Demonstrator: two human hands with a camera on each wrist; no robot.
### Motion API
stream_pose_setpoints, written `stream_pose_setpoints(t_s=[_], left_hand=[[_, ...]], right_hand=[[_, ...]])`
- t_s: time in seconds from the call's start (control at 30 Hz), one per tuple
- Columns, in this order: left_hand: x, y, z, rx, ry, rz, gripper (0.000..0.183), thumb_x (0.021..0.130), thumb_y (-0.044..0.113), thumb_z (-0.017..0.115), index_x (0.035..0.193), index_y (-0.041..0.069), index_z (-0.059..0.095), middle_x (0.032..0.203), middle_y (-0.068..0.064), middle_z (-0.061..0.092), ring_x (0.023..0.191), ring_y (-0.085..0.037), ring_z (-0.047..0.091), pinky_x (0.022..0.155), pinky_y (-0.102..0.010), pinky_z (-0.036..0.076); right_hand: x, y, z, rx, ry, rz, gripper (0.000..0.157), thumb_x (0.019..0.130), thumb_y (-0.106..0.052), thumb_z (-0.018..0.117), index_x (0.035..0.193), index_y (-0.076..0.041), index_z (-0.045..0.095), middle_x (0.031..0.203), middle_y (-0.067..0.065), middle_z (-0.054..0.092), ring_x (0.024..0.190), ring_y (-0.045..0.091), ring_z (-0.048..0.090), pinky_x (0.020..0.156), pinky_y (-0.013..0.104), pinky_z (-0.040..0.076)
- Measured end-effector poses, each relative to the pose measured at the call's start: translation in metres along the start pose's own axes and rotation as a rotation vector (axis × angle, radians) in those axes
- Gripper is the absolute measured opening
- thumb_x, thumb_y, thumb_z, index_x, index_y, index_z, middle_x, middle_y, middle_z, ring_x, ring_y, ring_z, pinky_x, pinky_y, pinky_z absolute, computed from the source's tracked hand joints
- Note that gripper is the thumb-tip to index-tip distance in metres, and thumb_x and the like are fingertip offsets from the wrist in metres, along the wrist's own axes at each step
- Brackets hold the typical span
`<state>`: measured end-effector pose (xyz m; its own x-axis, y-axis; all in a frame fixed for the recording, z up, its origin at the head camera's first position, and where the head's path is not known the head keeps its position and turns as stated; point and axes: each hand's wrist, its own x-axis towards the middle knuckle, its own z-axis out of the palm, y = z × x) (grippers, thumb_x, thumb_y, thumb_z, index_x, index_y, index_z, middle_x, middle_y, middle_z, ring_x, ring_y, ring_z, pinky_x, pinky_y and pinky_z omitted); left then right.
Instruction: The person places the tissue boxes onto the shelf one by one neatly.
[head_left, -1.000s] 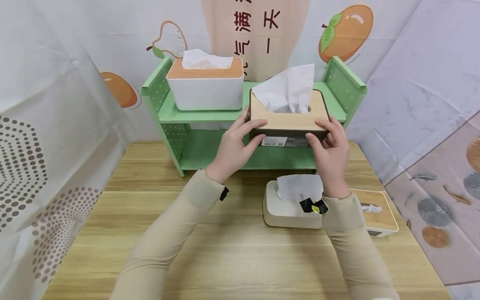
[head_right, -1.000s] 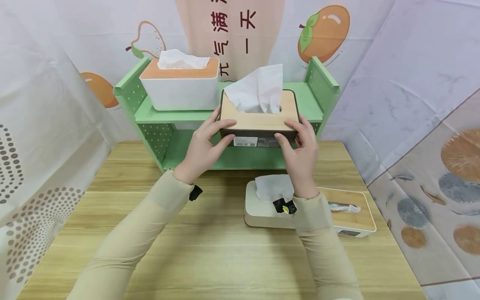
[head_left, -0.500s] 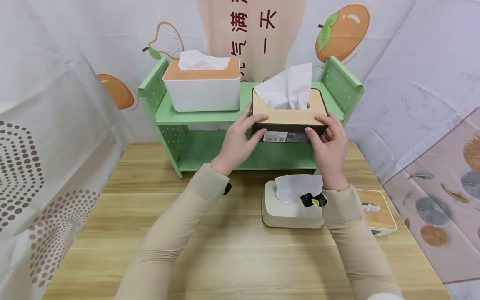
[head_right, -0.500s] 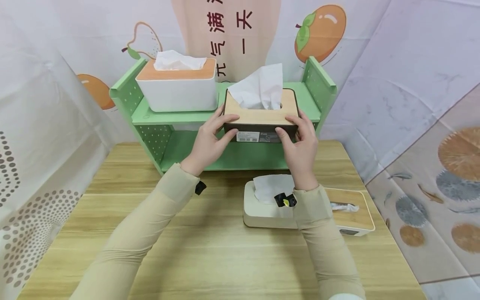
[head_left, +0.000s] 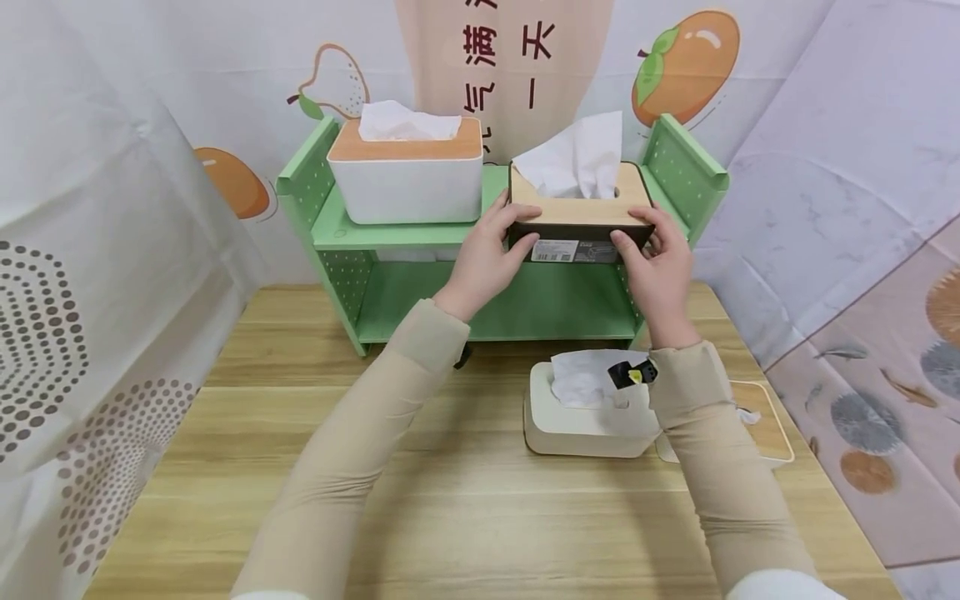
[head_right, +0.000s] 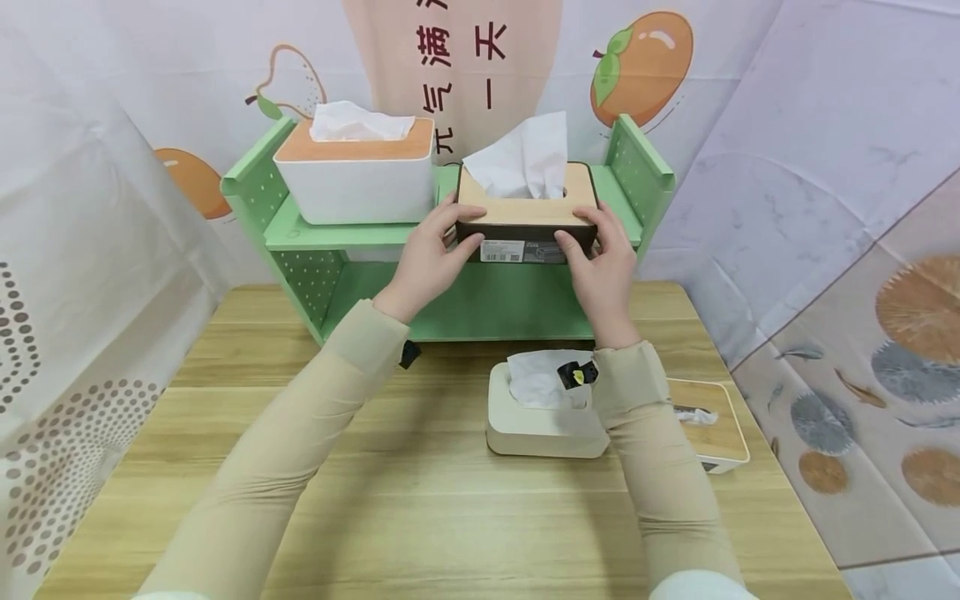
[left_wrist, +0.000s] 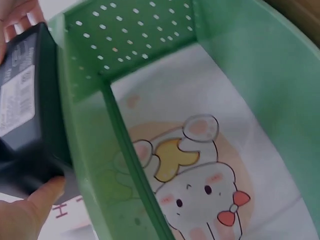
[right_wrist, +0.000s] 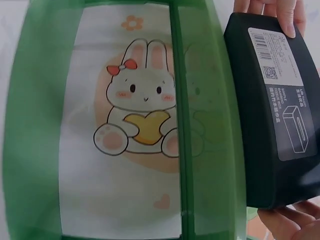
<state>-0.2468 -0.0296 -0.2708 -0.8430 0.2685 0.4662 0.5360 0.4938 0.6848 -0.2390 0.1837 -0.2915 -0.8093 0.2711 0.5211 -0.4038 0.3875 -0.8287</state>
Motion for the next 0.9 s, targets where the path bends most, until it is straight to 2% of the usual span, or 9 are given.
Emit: stream_pose_setpoints(t_s=[0.13,0.3,0.43,0.7,0.9], left_hand=[[0.012,-0.003,0.003,0.018,0.001,-0.007,0.032,0.093,0.017,0.056,0.125,0.013,0.057,0.137,-0.005,0.051,0.144,-0.019,0.021,0.108,-0.032,0.036],[0.020,-0.004,0.006,0.013,0.007,-0.031,0.033,0.094,0.018,0.054,0.127,0.014,0.056,0.145,-0.008,0.041,0.143,-0.021,0.023,0.107,-0.033,0.038],[0.024,-0.004,0.008,0.031,0.012,-0.038,0.034,0.094,0.019,0.054,0.127,0.015,0.055,0.146,-0.009,0.040,0.143,-0.021,0.023,0.108,-0.034,0.037],[0.037,-0.010,0.010,0.023,0.008,-0.056,0.035,0.094,0.021,0.054,0.129,0.018,0.054,0.149,-0.009,0.035,0.143,-0.020,0.023,0.109,-0.032,0.036],[0.043,-0.012,0.015,0.031,0.020,-0.077,0.035,0.094,0.021,0.054,0.129,0.019,0.054,0.148,-0.007,0.037,0.143,-0.019,0.023,0.113,-0.031,0.029]], right_hand=[[0.013,0.002,-0.002,-0.047,-0.019,0.002,0.035,0.084,-0.017,0.069,0.117,-0.006,0.062,0.134,0.004,0.052,0.110,0.018,0.059,0.078,0.013,0.048],[0.024,0.003,-0.003,-0.101,-0.042,-0.008,0.035,0.084,-0.016,0.068,0.116,-0.004,0.063,0.131,0.008,0.053,0.112,0.022,0.058,0.090,0.026,0.051],[0.030,0.002,-0.004,-0.129,-0.059,-0.005,0.035,0.085,-0.017,0.067,0.117,-0.004,0.062,0.131,0.010,0.052,0.114,0.025,0.058,0.092,0.032,0.050],[0.042,0.005,-0.003,-0.202,-0.072,-0.040,0.035,0.085,-0.018,0.067,0.118,-0.006,0.062,0.125,0.013,0.055,0.118,0.022,0.054,0.097,0.028,0.046],[0.051,0.008,-0.004,-0.236,-0.125,-0.037,0.037,0.086,-0.019,0.066,0.120,-0.006,0.060,0.129,0.013,0.054,0.122,0.024,0.050,0.101,0.031,0.044]])
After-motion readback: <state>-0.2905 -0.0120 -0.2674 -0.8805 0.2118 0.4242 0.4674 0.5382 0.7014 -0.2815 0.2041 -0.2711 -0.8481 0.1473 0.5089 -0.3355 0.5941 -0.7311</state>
